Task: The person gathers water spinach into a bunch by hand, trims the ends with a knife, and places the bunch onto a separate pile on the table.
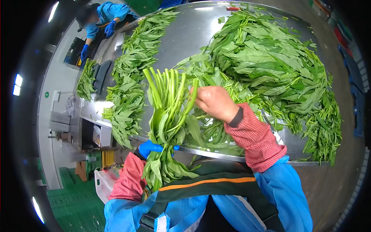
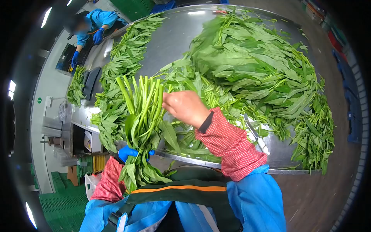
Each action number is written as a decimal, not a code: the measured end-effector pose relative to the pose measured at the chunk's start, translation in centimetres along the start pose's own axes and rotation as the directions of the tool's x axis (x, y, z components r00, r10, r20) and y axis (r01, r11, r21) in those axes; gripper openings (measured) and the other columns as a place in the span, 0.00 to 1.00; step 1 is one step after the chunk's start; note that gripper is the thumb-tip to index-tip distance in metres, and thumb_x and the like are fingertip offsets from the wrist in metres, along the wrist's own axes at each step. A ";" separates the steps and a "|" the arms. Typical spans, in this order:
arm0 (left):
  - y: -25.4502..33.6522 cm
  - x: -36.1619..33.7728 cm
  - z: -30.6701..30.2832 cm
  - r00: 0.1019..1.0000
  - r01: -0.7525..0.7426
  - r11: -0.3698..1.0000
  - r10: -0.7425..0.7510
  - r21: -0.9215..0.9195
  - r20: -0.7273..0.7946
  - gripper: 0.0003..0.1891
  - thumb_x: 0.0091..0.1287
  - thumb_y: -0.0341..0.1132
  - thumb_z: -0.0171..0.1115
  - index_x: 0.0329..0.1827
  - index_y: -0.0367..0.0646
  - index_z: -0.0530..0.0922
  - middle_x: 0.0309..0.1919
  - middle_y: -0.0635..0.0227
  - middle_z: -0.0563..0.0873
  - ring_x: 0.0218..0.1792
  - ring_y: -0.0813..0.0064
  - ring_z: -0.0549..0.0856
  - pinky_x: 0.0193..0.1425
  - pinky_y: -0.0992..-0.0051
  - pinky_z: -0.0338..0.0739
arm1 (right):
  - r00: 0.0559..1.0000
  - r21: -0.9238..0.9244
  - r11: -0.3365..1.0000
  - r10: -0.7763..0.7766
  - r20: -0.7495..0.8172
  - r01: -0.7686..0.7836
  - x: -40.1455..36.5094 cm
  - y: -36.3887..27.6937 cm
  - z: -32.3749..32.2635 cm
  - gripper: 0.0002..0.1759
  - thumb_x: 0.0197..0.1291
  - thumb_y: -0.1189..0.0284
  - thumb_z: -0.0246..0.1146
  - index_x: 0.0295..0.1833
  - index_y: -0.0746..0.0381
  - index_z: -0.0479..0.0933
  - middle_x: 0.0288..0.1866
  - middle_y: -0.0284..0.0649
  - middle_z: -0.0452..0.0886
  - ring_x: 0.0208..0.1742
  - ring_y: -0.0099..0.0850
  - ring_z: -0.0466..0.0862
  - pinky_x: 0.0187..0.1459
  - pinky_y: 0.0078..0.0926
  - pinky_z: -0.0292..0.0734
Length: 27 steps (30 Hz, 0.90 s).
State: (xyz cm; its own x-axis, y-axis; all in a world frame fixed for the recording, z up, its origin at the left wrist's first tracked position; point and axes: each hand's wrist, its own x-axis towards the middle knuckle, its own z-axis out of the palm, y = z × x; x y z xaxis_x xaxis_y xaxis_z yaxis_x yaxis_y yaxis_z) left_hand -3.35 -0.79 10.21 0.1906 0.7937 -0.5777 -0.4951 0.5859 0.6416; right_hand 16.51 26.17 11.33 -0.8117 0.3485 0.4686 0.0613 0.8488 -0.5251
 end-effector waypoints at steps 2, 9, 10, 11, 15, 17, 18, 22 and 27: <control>0.0 -0.2 0.6 0.999 -0.046 0.999 0.046 0.006 0.006 0.38 0.55 0.36 0.68 0.70 0.36 0.63 0.54 0.47 0.79 0.45 0.58 0.84 0.51 0.62 0.81 | 0.990 0.026 0.993 0.116 -0.086 -0.114 0.0 0.6 -1.3 0.08 0.61 0.66 0.62 0.40 0.58 0.80 0.27 0.44 0.82 0.27 0.40 0.83 0.28 0.36 0.77; -0.6 -1.2 0.0 0.999 -0.047 0.995 0.047 -0.090 -0.001 0.38 0.56 0.37 0.69 0.69 0.36 0.63 0.54 0.47 0.78 0.45 0.59 0.84 0.50 0.62 0.81 | 0.864 -0.106 0.884 0.410 -0.293 -0.456 -2.5 5.8 -2.4 0.10 0.62 0.63 0.62 0.38 0.58 0.79 0.23 0.47 0.81 0.25 0.45 0.83 0.27 0.40 0.77; -0.8 -1.1 -0.3 0.998 -0.056 0.996 0.056 -0.069 0.001 0.38 0.56 0.38 0.69 0.69 0.35 0.64 0.55 0.48 0.78 0.45 0.59 0.84 0.50 0.62 0.81 | 0.862 0.073 0.878 0.479 -0.163 -0.474 -2.3 4.3 -2.4 0.12 0.60 0.61 0.63 0.39 0.59 0.79 0.22 0.47 0.81 0.25 0.45 0.83 0.27 0.40 0.76; -0.8 -1.0 -0.4 0.999 -0.033 0.998 0.034 -0.061 0.012 0.38 0.56 0.38 0.69 0.69 0.35 0.64 0.55 0.48 0.78 0.46 0.60 0.84 0.51 0.62 0.81 | 0.854 0.246 0.831 0.520 -0.023 -0.499 -1.9 2.2 -1.9 0.14 0.58 0.59 0.64 0.40 0.59 0.79 0.22 0.46 0.80 0.25 0.44 0.83 0.27 0.40 0.76; 0.6 0.0 0.5 0.998 -0.007 1.000 0.007 0.010 0.064 0.37 0.56 0.38 0.69 0.68 0.34 0.64 0.56 0.48 0.78 0.48 0.59 0.83 0.53 0.61 0.79 | 0.929 0.222 0.903 0.369 0.039 -0.368 -1.0 -2.5 1.3 0.18 0.54 0.56 0.66 0.40 0.59 0.79 0.22 0.45 0.80 0.25 0.43 0.82 0.27 0.42 0.75; 0.8 0.3 0.5 0.995 -0.004 0.998 -0.003 0.070 0.098 0.37 0.57 0.37 0.69 0.69 0.33 0.64 0.56 0.47 0.78 0.50 0.58 0.83 0.55 0.59 0.79 | 0.931 0.187 0.912 0.353 0.095 -0.364 -1.1 -2.4 2.2 0.18 0.54 0.57 0.66 0.42 0.59 0.80 0.22 0.44 0.79 0.26 0.43 0.82 0.29 0.42 0.76; 1.2 0.3 1.4 0.998 -0.038 0.990 0.030 0.134 0.061 0.39 0.57 0.37 0.69 0.70 0.34 0.62 0.57 0.46 0.78 0.53 0.55 0.81 0.57 0.58 0.77 | 0.951 0.223 0.924 0.303 0.067 -0.310 -1.8 -0.8 4.1 0.18 0.55 0.57 0.66 0.43 0.59 0.80 0.23 0.44 0.79 0.26 0.44 0.82 0.30 0.42 0.76; 1.1 0.4 1.0 0.992 -0.091 0.974 0.072 0.207 0.100 0.41 0.57 0.33 0.70 0.72 0.37 0.59 0.58 0.48 0.78 0.56 0.55 0.80 0.59 0.58 0.76 | 0.885 0.435 0.776 0.446 0.135 -0.457 -2.3 2.1 4.7 0.09 0.59 0.67 0.63 0.41 0.61 0.80 0.32 0.42 0.84 0.34 0.35 0.84 0.36 0.31 0.77; -0.1 -0.7 -1.4 0.984 0.071 0.900 0.009 0.430 -0.179 0.41 0.53 0.23 0.72 0.71 0.40 0.62 0.59 0.58 0.79 0.57 0.67 0.79 0.61 0.66 0.74 | 0.668 0.979 0.105 0.743 0.040 -0.176 -3.0 8.1 -2.6 0.07 0.63 0.69 0.60 0.41 0.62 0.76 0.23 0.28 0.72 0.23 0.18 0.71 0.24 0.17 0.66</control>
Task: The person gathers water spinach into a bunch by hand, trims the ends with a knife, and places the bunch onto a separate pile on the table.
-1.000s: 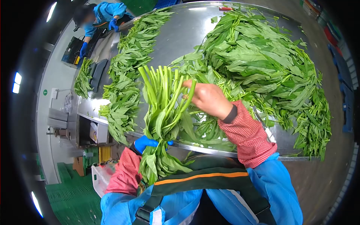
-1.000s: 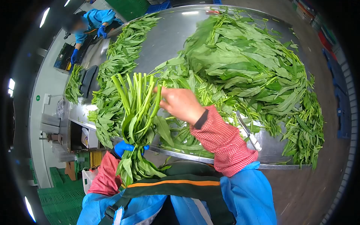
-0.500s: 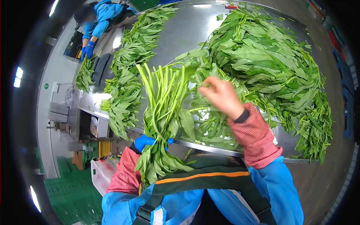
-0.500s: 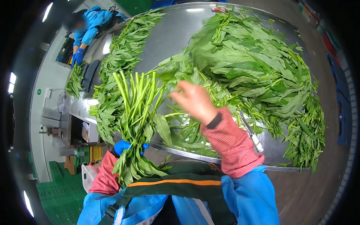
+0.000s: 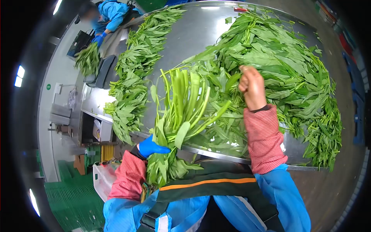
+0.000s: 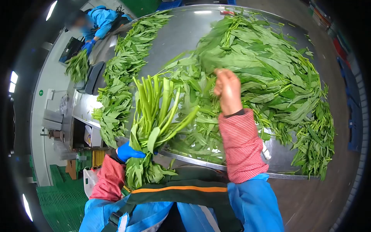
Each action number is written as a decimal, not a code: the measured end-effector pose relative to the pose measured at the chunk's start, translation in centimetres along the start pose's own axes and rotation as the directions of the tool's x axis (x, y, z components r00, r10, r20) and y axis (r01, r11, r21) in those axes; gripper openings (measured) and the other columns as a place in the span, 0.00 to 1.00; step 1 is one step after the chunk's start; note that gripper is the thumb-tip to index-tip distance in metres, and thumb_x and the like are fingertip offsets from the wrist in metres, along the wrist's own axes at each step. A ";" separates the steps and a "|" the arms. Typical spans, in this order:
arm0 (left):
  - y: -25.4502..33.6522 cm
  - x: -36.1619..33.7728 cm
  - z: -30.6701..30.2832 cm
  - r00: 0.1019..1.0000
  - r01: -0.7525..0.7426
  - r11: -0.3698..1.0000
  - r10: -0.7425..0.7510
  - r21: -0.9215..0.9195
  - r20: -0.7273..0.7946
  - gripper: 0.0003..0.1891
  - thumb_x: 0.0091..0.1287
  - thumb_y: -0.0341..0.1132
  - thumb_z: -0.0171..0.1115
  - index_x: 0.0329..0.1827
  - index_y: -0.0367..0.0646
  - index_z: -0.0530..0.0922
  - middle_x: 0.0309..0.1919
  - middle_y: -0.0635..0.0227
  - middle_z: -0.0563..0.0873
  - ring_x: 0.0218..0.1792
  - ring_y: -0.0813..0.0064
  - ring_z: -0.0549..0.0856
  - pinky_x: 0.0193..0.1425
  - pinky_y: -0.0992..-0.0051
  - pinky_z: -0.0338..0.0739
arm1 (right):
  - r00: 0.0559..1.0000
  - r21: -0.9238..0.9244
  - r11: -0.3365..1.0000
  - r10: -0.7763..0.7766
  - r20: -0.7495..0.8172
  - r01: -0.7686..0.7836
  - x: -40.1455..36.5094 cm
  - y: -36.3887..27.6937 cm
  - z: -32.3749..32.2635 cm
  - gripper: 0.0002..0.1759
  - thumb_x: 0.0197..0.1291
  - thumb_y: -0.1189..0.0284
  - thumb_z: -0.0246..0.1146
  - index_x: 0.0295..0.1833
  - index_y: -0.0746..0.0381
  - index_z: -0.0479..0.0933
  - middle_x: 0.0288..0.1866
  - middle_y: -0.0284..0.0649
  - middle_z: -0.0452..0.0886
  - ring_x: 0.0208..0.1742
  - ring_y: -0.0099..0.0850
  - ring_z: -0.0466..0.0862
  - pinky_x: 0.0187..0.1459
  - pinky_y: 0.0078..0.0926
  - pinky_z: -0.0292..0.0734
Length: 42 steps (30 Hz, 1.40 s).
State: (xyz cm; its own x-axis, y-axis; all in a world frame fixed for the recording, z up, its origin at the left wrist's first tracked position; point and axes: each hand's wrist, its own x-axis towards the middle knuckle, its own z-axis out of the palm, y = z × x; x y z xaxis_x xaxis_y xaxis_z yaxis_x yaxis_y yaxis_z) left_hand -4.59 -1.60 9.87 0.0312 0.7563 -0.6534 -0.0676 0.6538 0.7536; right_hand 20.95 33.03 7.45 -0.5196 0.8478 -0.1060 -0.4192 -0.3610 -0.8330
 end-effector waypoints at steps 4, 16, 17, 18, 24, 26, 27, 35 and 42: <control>2.0 0.2 1.9 0.988 -0.077 0.989 0.093 0.129 -0.124 0.37 0.53 0.24 0.72 0.68 0.40 0.66 0.57 0.66 0.79 0.55 0.74 0.78 0.61 0.71 0.73 | 0.993 -0.307 0.951 0.072 0.094 -0.040 -1.8 -2.4 2.8 0.12 0.65 0.69 0.60 0.48 0.63 0.72 0.28 0.30 0.74 0.27 0.18 0.72 0.28 0.15 0.70; 5.5 2.2 3.4 0.521 -0.090 0.548 0.738 0.832 -0.430 0.47 0.51 0.26 0.71 0.76 0.49 0.57 0.58 0.54 0.78 0.55 0.56 0.81 0.59 0.67 0.75 | 0.979 -0.162 0.973 -0.145 0.141 0.168 -2.3 -3.2 2.7 0.08 0.63 0.69 0.63 0.40 0.63 0.77 0.30 0.31 0.78 0.28 0.20 0.76 0.30 0.19 0.73; 5.2 2.1 3.2 0.505 -0.062 0.508 0.758 0.859 -0.412 0.48 0.50 0.25 0.70 0.76 0.52 0.57 0.57 0.51 0.77 0.54 0.50 0.80 0.57 0.65 0.76 | 0.964 0.041 0.987 -0.162 0.212 0.157 -2.2 -4.6 1.4 0.07 0.63 0.70 0.62 0.39 0.63 0.76 0.28 0.32 0.76 0.26 0.21 0.74 0.29 0.19 0.71; 4.7 2.1 2.7 0.505 -0.066 0.527 0.750 0.847 -0.428 0.47 0.50 0.25 0.70 0.76 0.51 0.57 0.58 0.51 0.77 0.54 0.51 0.80 0.58 0.65 0.75 | 0.946 0.204 0.964 -0.220 0.238 0.173 -2.2 -5.7 0.3 0.07 0.65 0.69 0.60 0.40 0.62 0.75 0.26 0.33 0.76 0.25 0.22 0.73 0.27 0.16 0.69; 2.3 3.2 1.4 0.564 -0.301 0.771 0.618 0.561 -0.547 0.47 0.52 0.25 0.71 0.76 0.42 0.55 0.62 0.59 0.76 0.59 0.69 0.78 0.63 0.72 0.72 | 0.929 -0.850 0.443 0.094 0.359 0.284 -2.1 -0.2 -5.1 0.29 0.57 0.50 0.65 0.52 0.64 0.74 0.36 0.43 0.82 0.37 0.33 0.83 0.38 0.31 0.80; 2.4 3.3 1.1 0.590 -0.309 0.801 0.584 0.513 -0.557 0.45 0.52 0.25 0.72 0.73 0.41 0.58 0.61 0.61 0.77 0.59 0.72 0.78 0.63 0.72 0.72 | 0.931 -0.935 -0.211 0.294 0.216 0.284 -4.7 -0.9 -3.6 0.41 0.48 0.45 0.69 0.58 0.67 0.72 0.45 0.51 0.81 0.47 0.42 0.83 0.51 0.39 0.78; 2.4 3.2 0.9 0.610 -0.315 0.827 0.552 0.465 -0.569 0.43 0.52 0.24 0.72 0.72 0.40 0.59 0.60 0.61 0.78 0.58 0.72 0.78 0.63 0.72 0.72 | 0.896 -0.951 -0.010 0.339 0.286 0.308 -4.9 0.0 -3.3 0.45 0.46 0.44 0.70 0.60 0.69 0.71 0.50 0.54 0.79 0.53 0.44 0.80 0.56 0.39 0.75; 4.0 3.6 3.5 0.713 -0.367 0.910 0.408 0.194 -0.570 0.26 0.51 0.23 0.71 0.56 0.37 0.75 0.46 0.66 0.84 0.45 0.73 0.83 0.52 0.72 0.78 | 0.777 -0.496 0.860 0.394 0.491 -0.122 -6.0 8.4 2.6 0.30 0.59 0.60 0.66 0.61 0.68 0.70 0.48 0.47 0.75 0.52 0.33 0.76 0.53 0.32 0.75; 3.1 2.8 3.4 0.732 -0.322 0.916 0.400 0.238 -0.551 0.25 0.50 0.24 0.72 0.54 0.37 0.76 0.44 0.66 0.85 0.44 0.73 0.83 0.51 0.72 0.78 | 0.997 -0.404 0.912 0.062 -0.042 -0.074 -2.0 3.8 -1.3 0.09 0.67 0.70 0.51 0.39 0.60 0.76 0.19 0.26 0.67 0.17 0.16 0.65 0.20 0.16 0.62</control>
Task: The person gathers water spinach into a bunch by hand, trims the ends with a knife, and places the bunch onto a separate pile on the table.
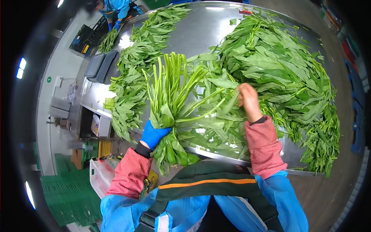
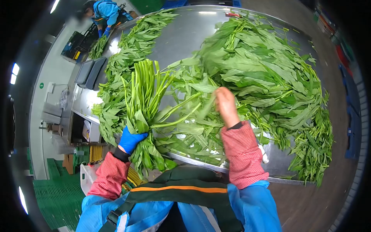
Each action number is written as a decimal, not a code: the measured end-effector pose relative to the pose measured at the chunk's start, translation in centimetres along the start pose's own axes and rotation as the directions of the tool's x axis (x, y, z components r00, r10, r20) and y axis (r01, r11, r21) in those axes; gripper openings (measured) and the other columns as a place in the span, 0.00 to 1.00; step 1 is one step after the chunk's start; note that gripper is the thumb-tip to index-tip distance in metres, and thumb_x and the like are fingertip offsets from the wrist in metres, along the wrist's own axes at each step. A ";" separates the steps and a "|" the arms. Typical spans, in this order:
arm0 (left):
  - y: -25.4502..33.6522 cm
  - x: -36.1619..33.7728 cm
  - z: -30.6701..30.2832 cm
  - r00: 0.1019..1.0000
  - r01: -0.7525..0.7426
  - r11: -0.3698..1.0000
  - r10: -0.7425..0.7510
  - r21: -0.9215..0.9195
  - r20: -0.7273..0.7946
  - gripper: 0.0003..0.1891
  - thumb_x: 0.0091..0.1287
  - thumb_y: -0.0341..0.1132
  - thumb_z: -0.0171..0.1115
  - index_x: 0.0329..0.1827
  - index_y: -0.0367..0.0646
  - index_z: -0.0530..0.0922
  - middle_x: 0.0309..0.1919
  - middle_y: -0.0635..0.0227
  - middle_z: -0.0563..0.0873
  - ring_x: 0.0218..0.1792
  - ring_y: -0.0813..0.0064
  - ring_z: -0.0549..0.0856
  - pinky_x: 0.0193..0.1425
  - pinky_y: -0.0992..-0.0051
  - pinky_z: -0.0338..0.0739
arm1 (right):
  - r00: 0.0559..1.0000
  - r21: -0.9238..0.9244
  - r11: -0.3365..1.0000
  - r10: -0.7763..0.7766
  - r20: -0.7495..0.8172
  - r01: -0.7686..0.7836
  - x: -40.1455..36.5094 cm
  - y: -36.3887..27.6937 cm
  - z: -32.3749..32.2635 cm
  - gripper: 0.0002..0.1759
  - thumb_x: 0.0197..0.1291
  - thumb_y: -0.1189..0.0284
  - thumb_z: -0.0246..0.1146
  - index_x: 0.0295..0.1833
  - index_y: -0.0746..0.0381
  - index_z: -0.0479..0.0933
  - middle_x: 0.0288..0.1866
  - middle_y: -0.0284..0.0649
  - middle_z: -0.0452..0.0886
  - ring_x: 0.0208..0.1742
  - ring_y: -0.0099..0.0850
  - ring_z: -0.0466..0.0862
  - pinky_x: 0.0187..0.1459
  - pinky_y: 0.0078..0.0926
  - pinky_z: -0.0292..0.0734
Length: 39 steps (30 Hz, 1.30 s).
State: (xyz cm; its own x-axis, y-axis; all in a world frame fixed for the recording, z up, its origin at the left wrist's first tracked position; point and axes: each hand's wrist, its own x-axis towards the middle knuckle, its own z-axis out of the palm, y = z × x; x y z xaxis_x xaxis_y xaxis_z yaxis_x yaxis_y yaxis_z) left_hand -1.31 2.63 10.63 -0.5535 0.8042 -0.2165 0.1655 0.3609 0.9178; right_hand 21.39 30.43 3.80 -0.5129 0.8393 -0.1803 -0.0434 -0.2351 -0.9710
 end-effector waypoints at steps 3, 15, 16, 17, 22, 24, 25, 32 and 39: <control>0.1 -0.1 -0.6 0.999 0.017 0.995 -0.022 0.101 0.043 0.26 0.50 0.25 0.73 0.54 0.37 0.76 0.45 0.65 0.85 0.45 0.73 0.83 0.52 0.72 0.78 | 0.832 -0.578 0.623 -0.515 0.205 0.528 0.1 -2.2 -0.1 0.09 0.61 0.67 0.59 0.38 0.62 0.77 0.29 0.37 0.76 0.34 0.32 0.77 0.39 0.32 0.72; 0.2 0.3 -0.3 0.987 0.059 0.997 -0.066 0.049 0.148 0.31 0.49 0.25 0.74 0.59 0.38 0.72 0.48 0.67 0.83 0.48 0.74 0.82 0.55 0.73 0.76 | 0.809 -0.445 0.774 -0.142 0.570 0.449 -1.1 -2.6 3.9 0.12 0.59 0.65 0.62 0.41 0.63 0.80 0.29 0.42 0.81 0.30 0.33 0.81 0.35 0.31 0.76; 0.2 0.2 -0.4 0.984 0.089 0.996 -0.090 0.014 0.156 0.30 0.50 0.25 0.74 0.58 0.38 0.73 0.47 0.67 0.83 0.47 0.75 0.82 0.54 0.73 0.76 | 0.805 -0.414 0.806 -0.123 0.581 0.422 -1.1 -2.8 3.7 0.13 0.59 0.65 0.63 0.42 0.64 0.80 0.28 0.40 0.79 0.30 0.30 0.79 0.35 0.28 0.75; 0.1 0.2 -0.5 0.980 0.119 0.993 -0.114 -0.022 0.162 0.29 0.50 0.25 0.73 0.57 0.39 0.74 0.47 0.68 0.83 0.46 0.76 0.82 0.54 0.73 0.77 | 0.798 -0.382 0.836 -0.106 0.593 0.394 -1.1 -2.9 3.5 0.13 0.58 0.66 0.64 0.43 0.65 0.79 0.27 0.38 0.77 0.29 0.27 0.77 0.35 0.26 0.74; 0.0 0.2 -1.1 0.949 0.240 0.971 -0.233 -0.006 0.213 0.32 0.51 0.25 0.72 0.61 0.39 0.71 0.49 0.68 0.82 0.48 0.75 0.81 0.56 0.73 0.76 | 0.664 -0.572 0.382 -0.176 0.726 0.726 -1.8 -1.8 3.8 0.20 0.53 0.53 0.67 0.40 0.59 0.82 0.29 0.42 0.80 0.38 0.41 0.82 0.42 0.39 0.76; 0.0 0.2 -1.2 0.951 0.226 0.974 -0.219 -0.005 0.217 0.31 0.51 0.25 0.72 0.60 0.39 0.71 0.49 0.68 0.82 0.48 0.75 0.81 0.55 0.73 0.76 | 0.702 -0.624 0.429 -0.034 0.711 0.653 -1.9 -1.6 4.0 0.20 0.51 0.54 0.68 0.39 0.59 0.82 0.32 0.42 0.79 0.41 0.43 0.81 0.44 0.41 0.75; -0.2 0.2 -1.3 0.954 0.209 0.978 -0.204 -0.001 0.219 0.31 0.51 0.25 0.72 0.60 0.39 0.72 0.48 0.68 0.82 0.48 0.76 0.81 0.55 0.73 0.76 | 0.692 -0.611 0.424 -0.054 0.720 0.669 -2.1 -1.7 4.0 0.19 0.51 0.55 0.68 0.38 0.60 0.81 0.32 0.42 0.79 0.42 0.42 0.80 0.44 0.40 0.75; -0.3 -0.2 -1.2 0.964 0.204 0.977 -0.189 -0.062 0.186 0.26 0.51 0.24 0.72 0.55 0.39 0.74 0.42 0.71 0.83 0.43 0.77 0.81 0.50 0.74 0.78 | 0.687 -0.583 0.418 -0.152 0.711 0.696 -2.5 -1.3 3.3 0.14 0.55 0.61 0.67 0.34 0.62 0.81 0.33 0.43 0.79 0.41 0.42 0.80 0.44 0.39 0.75; -0.6 -0.1 -1.8 0.936 0.261 0.965 -0.252 -0.005 0.247 0.29 0.53 0.26 0.72 0.59 0.38 0.72 0.48 0.68 0.83 0.47 0.77 0.81 0.55 0.73 0.76 | 0.713 -0.447 0.653 -0.212 0.668 0.612 -2.6 -1.3 3.2 0.13 0.60 0.62 0.61 0.39 0.60 0.83 0.33 0.45 0.83 0.37 0.44 0.82 0.40 0.39 0.76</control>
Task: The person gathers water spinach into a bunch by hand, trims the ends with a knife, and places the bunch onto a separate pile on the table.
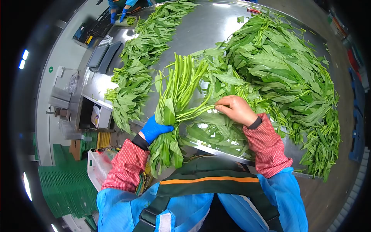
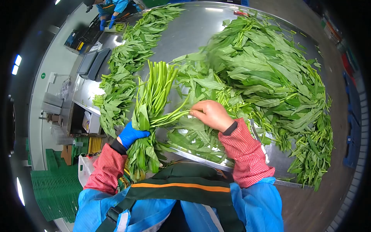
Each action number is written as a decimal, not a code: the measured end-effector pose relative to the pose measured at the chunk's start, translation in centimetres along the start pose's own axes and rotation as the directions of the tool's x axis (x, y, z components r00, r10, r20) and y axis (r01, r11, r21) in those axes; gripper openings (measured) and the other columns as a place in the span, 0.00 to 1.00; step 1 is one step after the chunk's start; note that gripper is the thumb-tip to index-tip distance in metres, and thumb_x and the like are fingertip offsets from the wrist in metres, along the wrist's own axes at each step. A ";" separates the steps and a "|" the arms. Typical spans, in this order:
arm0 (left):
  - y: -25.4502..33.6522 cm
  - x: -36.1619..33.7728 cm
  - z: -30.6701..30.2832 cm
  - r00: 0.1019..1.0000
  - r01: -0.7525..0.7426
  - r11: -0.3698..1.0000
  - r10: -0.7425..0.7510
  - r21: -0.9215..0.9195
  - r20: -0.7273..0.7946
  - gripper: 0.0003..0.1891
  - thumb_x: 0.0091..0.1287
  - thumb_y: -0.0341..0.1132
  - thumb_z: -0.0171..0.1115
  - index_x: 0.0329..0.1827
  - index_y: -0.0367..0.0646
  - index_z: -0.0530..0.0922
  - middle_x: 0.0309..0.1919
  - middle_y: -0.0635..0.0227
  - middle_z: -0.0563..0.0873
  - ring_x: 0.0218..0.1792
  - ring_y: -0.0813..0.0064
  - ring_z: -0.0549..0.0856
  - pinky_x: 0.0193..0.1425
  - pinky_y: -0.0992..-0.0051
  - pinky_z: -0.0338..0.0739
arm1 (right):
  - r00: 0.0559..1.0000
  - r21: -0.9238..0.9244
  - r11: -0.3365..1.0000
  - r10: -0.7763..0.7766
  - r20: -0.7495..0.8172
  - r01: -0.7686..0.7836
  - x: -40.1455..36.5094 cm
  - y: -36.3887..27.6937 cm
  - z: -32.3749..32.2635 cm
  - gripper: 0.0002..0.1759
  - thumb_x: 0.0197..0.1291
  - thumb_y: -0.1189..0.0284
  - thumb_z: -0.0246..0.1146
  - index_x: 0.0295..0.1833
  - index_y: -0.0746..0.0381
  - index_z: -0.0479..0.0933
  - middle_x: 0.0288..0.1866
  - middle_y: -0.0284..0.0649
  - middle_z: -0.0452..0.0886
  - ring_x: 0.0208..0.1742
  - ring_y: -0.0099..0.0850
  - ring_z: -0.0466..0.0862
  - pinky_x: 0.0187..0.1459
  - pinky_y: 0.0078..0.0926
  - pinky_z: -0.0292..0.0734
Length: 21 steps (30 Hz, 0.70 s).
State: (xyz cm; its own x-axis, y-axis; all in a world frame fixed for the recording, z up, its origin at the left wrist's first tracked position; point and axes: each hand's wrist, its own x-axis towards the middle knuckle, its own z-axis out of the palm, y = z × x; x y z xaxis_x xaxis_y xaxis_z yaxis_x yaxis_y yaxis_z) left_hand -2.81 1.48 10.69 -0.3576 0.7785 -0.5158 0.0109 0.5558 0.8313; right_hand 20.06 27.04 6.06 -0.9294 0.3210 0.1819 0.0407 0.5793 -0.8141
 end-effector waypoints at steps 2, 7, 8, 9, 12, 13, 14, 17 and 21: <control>0.2 -0.1 0.5 1.000 -0.021 1.000 0.021 -0.023 -0.003 0.26 0.52 0.25 0.73 0.56 0.39 0.74 0.44 0.70 0.83 0.43 0.77 0.81 0.52 0.74 0.77 | 0.985 0.001 0.997 0.073 -0.157 -0.073 -0.1 0.1 -0.2 0.12 0.62 0.63 0.60 0.39 0.60 0.83 0.32 0.43 0.83 0.35 0.39 0.82 0.38 0.35 0.77; -0.5 -0.4 0.7 0.999 -0.037 0.999 0.037 -0.009 -0.019 0.25 0.53 0.25 0.73 0.55 0.39 0.76 0.42 0.70 0.84 0.42 0.77 0.82 0.50 0.74 0.78 | 0.746 0.692 0.720 0.487 -0.453 -0.050 0.2 3.2 -4.4 0.11 0.68 0.70 0.53 0.43 0.62 0.80 0.23 0.31 0.78 0.21 0.19 0.72 0.25 0.17 0.70; -0.6 -0.5 0.6 1.000 -0.022 1.000 0.022 -0.020 -0.013 0.25 0.53 0.25 0.73 0.55 0.38 0.76 0.43 0.70 0.84 0.42 0.77 0.82 0.50 0.74 0.78 | 0.751 0.754 0.657 0.513 -0.416 -0.031 -0.3 3.9 -5.8 0.11 0.69 0.70 0.53 0.43 0.62 0.79 0.23 0.31 0.78 0.20 0.19 0.71 0.24 0.17 0.68; -0.6 -0.5 0.6 1.000 -0.009 1.000 0.009 -0.030 -0.005 0.25 0.53 0.25 0.73 0.55 0.38 0.76 0.43 0.69 0.84 0.43 0.77 0.82 0.51 0.74 0.78 | 0.755 0.808 0.589 0.535 -0.379 -0.012 -0.7 4.3 -6.9 0.10 0.69 0.70 0.52 0.43 0.62 0.78 0.22 0.30 0.77 0.19 0.19 0.69 0.23 0.17 0.67; -0.3 -0.5 0.5 0.999 0.044 0.990 -0.048 -0.137 -0.022 0.25 0.54 0.24 0.72 0.56 0.38 0.76 0.45 0.69 0.84 0.43 0.76 0.82 0.51 0.74 0.78 | 0.887 -0.195 0.865 0.447 -0.117 -0.462 -2.5 2.8 -5.4 0.23 0.62 0.57 0.61 0.51 0.67 0.76 0.29 0.37 0.81 0.30 0.28 0.80 0.32 0.27 0.76; 0.0 -0.4 0.5 0.999 0.028 0.986 -0.034 -0.164 -0.035 0.25 0.54 0.24 0.72 0.56 0.38 0.76 0.45 0.69 0.84 0.44 0.76 0.82 0.52 0.74 0.78 | 0.892 -0.570 0.731 0.453 -0.006 -0.375 -3.1 1.7 -4.2 0.30 0.59 0.52 0.65 0.55 0.68 0.75 0.32 0.39 0.83 0.34 0.32 0.84 0.37 0.32 0.80; 0.4 -0.4 0.8 0.999 0.013 0.981 -0.022 -0.192 -0.048 0.25 0.54 0.24 0.72 0.56 0.38 0.76 0.45 0.69 0.84 0.44 0.76 0.82 0.52 0.74 0.78 | 0.889 -0.427 0.832 0.442 0.122 -0.355 -3.2 0.7 -3.2 0.37 0.56 0.48 0.65 0.59 0.68 0.72 0.37 0.42 0.83 0.40 0.34 0.84 0.42 0.34 0.79; 1.8 -0.1 1.8 0.996 -0.073 0.990 0.065 -0.122 -0.068 0.27 0.53 0.24 0.72 0.57 0.38 0.75 0.47 0.69 0.84 0.46 0.75 0.82 0.54 0.73 0.77 | 0.887 0.220 0.901 0.279 0.368 -0.375 -2.5 0.5 0.3 0.46 0.56 0.46 0.65 0.70 0.66 0.62 0.53 0.45 0.81 0.56 0.35 0.80 0.56 0.35 0.75; 2.8 0.7 4.8 0.936 -0.316 0.922 0.342 0.223 -0.089 0.38 0.52 0.29 0.74 0.67 0.39 0.66 0.54 0.65 0.81 0.52 0.74 0.81 0.57 0.72 0.76 | 0.938 0.895 -0.384 0.159 0.308 -0.229 0.4 4.0 5.9 0.46 0.62 0.40 0.54 0.73 0.64 0.57 0.61 0.51 0.73 0.60 0.42 0.75 0.66 0.41 0.68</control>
State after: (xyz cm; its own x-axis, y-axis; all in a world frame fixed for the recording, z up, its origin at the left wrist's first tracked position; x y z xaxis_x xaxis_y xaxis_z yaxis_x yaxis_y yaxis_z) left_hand 1.48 4.98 11.63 -0.4136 0.8925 -0.1799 0.3311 0.3316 0.8834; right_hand 17.74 25.09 -0.38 -0.9782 0.1626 -0.1289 -0.1313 -0.9661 -0.2224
